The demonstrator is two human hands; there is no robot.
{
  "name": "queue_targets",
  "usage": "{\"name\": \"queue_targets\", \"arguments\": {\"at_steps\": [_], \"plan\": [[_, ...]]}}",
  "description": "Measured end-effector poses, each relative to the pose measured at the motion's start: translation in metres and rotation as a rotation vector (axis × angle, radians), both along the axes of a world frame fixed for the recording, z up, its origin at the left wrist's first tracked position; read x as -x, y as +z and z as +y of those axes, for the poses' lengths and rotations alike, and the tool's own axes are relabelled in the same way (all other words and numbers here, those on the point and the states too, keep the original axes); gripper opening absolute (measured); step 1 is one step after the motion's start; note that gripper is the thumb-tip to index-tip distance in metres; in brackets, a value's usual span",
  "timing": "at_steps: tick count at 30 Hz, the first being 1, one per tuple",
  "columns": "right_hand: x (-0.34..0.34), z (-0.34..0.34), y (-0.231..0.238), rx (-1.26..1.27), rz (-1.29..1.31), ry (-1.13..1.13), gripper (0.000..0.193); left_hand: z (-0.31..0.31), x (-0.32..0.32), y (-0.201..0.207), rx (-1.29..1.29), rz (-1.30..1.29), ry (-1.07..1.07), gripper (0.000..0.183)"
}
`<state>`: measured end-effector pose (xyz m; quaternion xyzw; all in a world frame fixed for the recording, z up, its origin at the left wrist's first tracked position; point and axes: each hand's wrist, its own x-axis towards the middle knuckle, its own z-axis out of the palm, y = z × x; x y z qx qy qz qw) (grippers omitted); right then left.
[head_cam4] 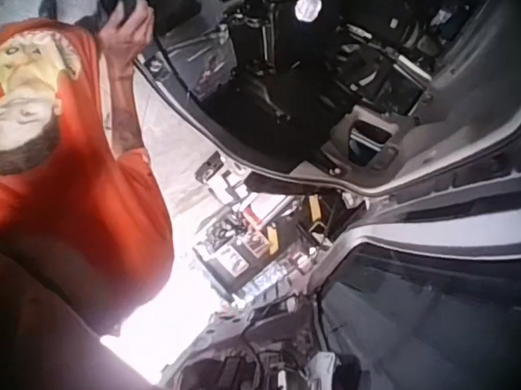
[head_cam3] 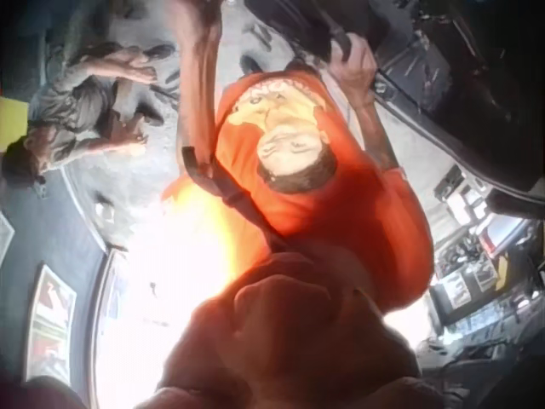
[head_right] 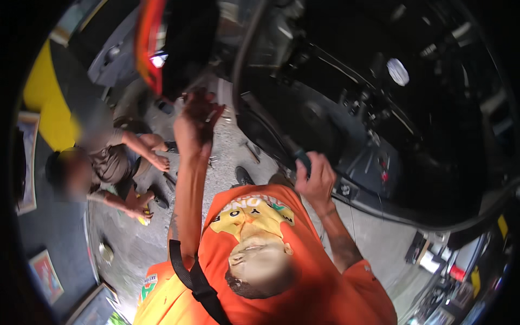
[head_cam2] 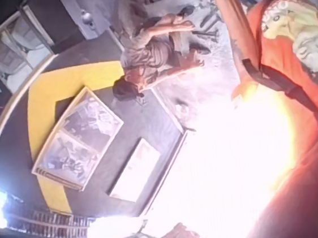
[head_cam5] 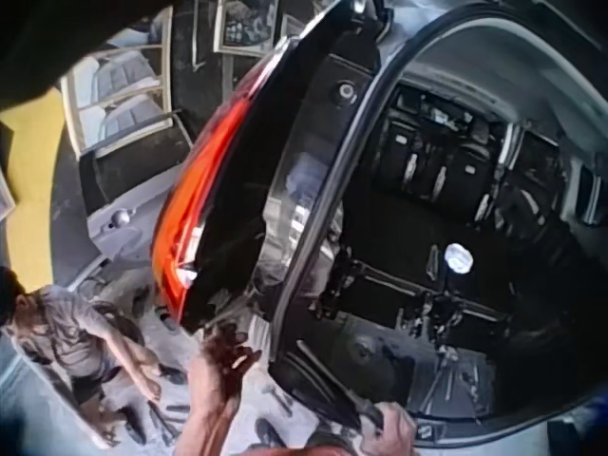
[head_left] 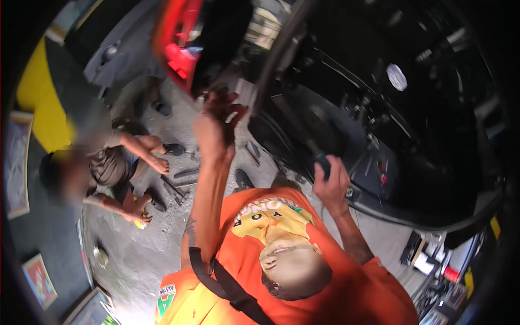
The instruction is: The recorder uses a screwdriver and hammer to repair the interior panel of a car's trunk.
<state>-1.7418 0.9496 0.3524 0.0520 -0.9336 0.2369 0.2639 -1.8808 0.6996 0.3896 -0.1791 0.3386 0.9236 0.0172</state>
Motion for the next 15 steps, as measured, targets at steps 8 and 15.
{"name": "queue_targets", "arguments": {"at_steps": [8, 15], "plan": [[0.009, 0.152, -0.115, -0.003, -0.591, -0.591, 0.036, 0.002, 0.006, -0.025, 0.302, 0.133, -0.011, 0.033], [0.027, 0.218, -0.233, -0.399, -1.042, -0.175, 0.037, -0.016, 0.014, -0.019, -0.449, 0.232, -0.089, 0.037]]}}
